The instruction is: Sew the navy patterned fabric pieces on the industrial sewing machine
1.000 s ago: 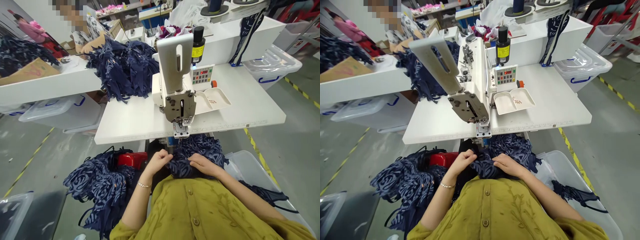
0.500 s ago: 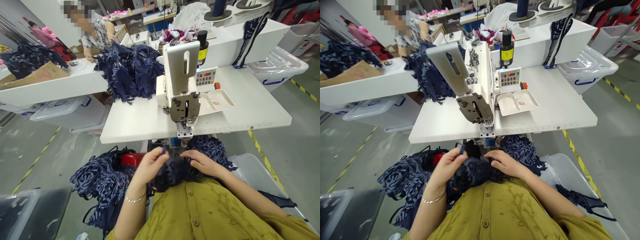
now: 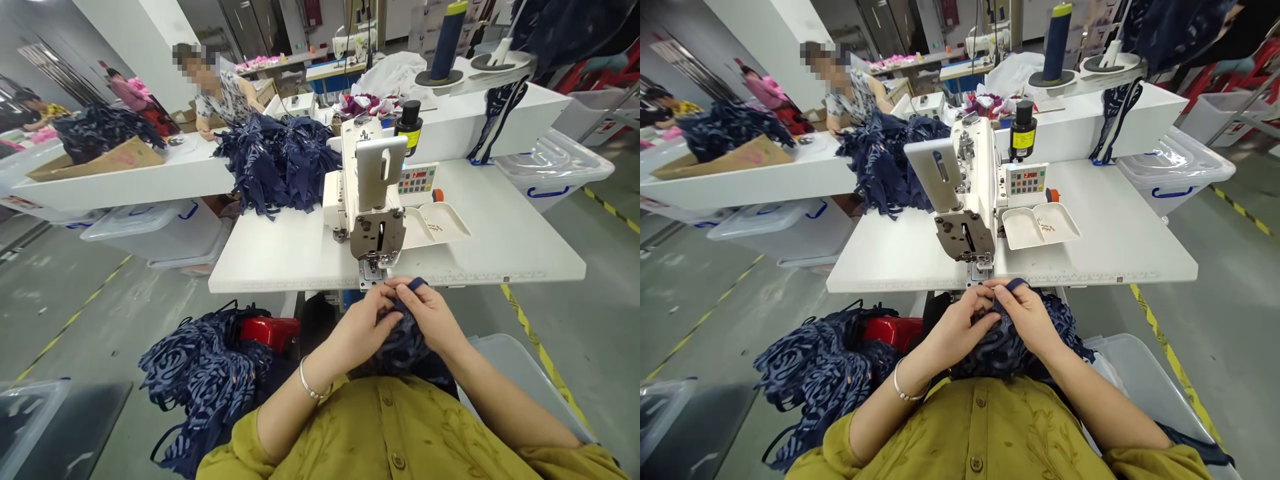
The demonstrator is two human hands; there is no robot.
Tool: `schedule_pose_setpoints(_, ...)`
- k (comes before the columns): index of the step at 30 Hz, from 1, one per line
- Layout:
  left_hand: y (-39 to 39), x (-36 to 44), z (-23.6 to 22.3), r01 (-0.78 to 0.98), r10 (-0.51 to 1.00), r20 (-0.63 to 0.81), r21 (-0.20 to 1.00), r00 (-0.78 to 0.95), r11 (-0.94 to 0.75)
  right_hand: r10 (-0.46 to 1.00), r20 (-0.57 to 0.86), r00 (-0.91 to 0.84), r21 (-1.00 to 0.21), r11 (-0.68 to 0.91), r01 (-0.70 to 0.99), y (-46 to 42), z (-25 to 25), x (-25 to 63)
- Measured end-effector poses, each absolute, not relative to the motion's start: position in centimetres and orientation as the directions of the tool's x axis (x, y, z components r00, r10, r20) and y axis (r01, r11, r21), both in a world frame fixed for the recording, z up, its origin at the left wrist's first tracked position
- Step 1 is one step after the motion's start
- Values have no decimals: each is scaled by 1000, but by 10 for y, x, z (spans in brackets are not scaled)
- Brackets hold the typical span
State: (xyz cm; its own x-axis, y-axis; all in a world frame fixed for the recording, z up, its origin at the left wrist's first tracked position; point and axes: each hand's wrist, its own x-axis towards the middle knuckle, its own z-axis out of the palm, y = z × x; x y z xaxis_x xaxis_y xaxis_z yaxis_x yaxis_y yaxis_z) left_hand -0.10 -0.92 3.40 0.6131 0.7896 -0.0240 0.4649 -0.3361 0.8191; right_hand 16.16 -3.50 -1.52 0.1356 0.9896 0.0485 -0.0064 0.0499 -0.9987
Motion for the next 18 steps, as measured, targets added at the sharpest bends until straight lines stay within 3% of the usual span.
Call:
schedule_pose_setpoints(3,-2,0,28,580,849,155,667,506,-468,977,84,194,-996,80,29,-9,-17,165)
schedule_pose_setpoints(5,3,-4,22,625,781,259,481,568,-615,979,130,154,-991,124,47,10,-21,166)
schedule_pose_setpoints(9,9,-16,9,615,651,277,212,707,-759,961,237,143,-948,196,252,36,-26,166)
schedule_pose_setpoints(13,5,-20,-1,648,653,310,133,691,-750,940,330,93,-860,258,441,44,-22,166)
schedule_pose_setpoints(18,0,-15,-11,697,696,370,159,615,-700,933,344,105,-841,256,477,55,-18,163)
